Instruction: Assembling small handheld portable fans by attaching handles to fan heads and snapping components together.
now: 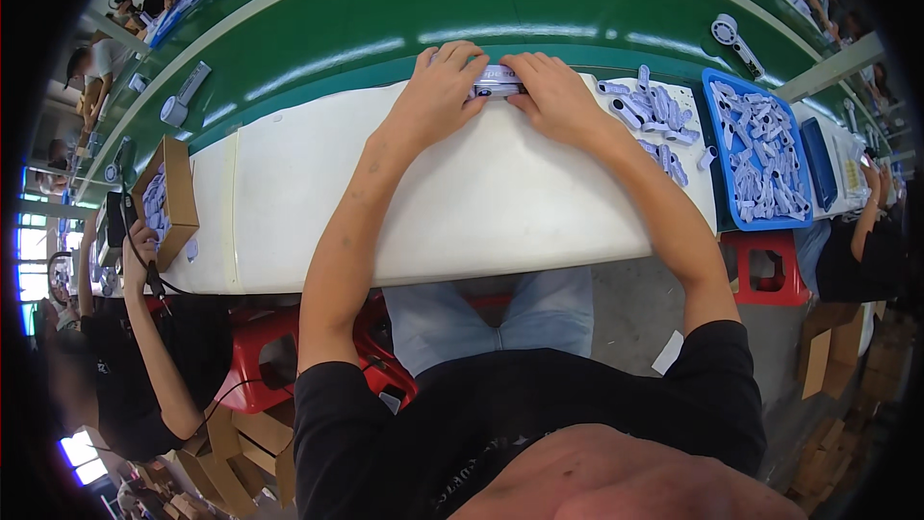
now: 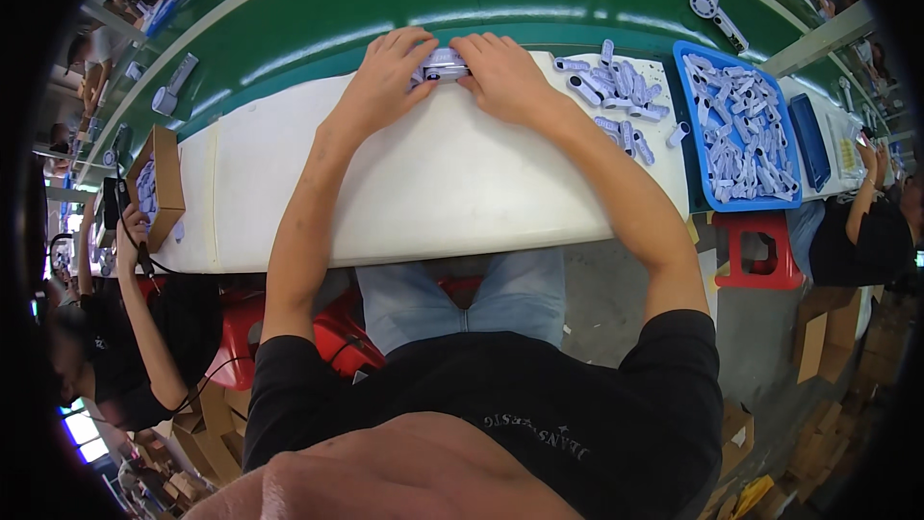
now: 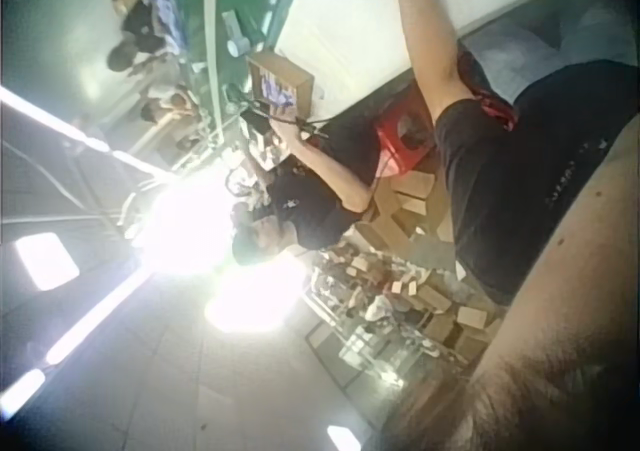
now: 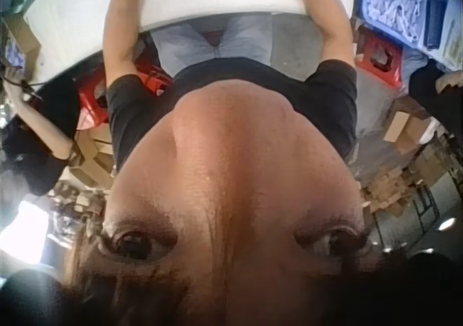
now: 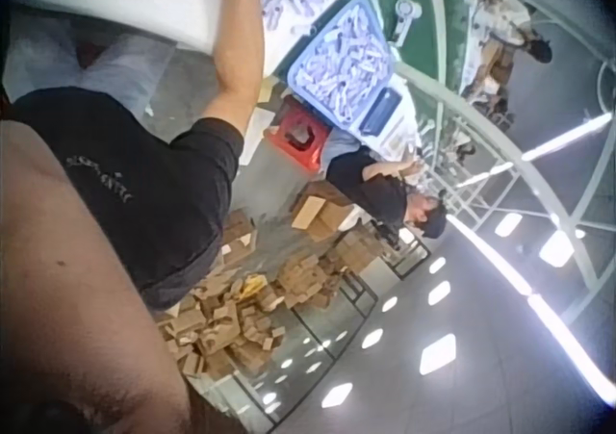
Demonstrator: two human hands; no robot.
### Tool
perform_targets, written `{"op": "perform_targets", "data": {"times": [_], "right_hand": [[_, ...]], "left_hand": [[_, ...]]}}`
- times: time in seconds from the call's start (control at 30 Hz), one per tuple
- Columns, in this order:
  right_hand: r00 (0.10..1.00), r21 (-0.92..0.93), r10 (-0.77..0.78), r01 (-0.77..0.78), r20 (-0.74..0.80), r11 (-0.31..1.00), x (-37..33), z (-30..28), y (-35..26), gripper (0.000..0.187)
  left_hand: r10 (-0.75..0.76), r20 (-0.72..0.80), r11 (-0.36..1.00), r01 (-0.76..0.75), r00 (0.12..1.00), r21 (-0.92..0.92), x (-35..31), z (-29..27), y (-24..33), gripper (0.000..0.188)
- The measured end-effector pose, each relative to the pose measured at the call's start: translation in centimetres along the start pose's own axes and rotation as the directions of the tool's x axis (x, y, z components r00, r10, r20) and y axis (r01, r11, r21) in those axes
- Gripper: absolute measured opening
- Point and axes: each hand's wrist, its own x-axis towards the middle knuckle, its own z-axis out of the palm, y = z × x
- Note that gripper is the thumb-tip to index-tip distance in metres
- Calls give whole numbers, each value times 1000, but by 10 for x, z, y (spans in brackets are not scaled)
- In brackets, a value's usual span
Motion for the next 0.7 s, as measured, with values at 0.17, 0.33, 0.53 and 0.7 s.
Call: {"op": "perform_targets", "data": {"times": [0.17, 0.33, 0.53, 0.7], "right_hand": [[1000, 50, -5, 4, 6, 999, -2, -6, 4, 41], [999, 50, -54, 54, -1, 997, -2, -4, 8, 42], [999, 49, -31, 30, 12, 998, -3, -3, 7, 42], [999, 69, -33, 33, 5, 997, 0, -4, 6, 43]], "left_hand": [[-40, 43, 999, 39, 998, 31, 3, 4, 7, 42], [-54, 30, 997, 53, 998, 62, 3, 5, 10, 41], [-29, 60, 994, 23, 998, 103, 2, 3, 10, 40], [-67, 84, 995, 61, 994, 80, 1, 2, 10, 40]]}}
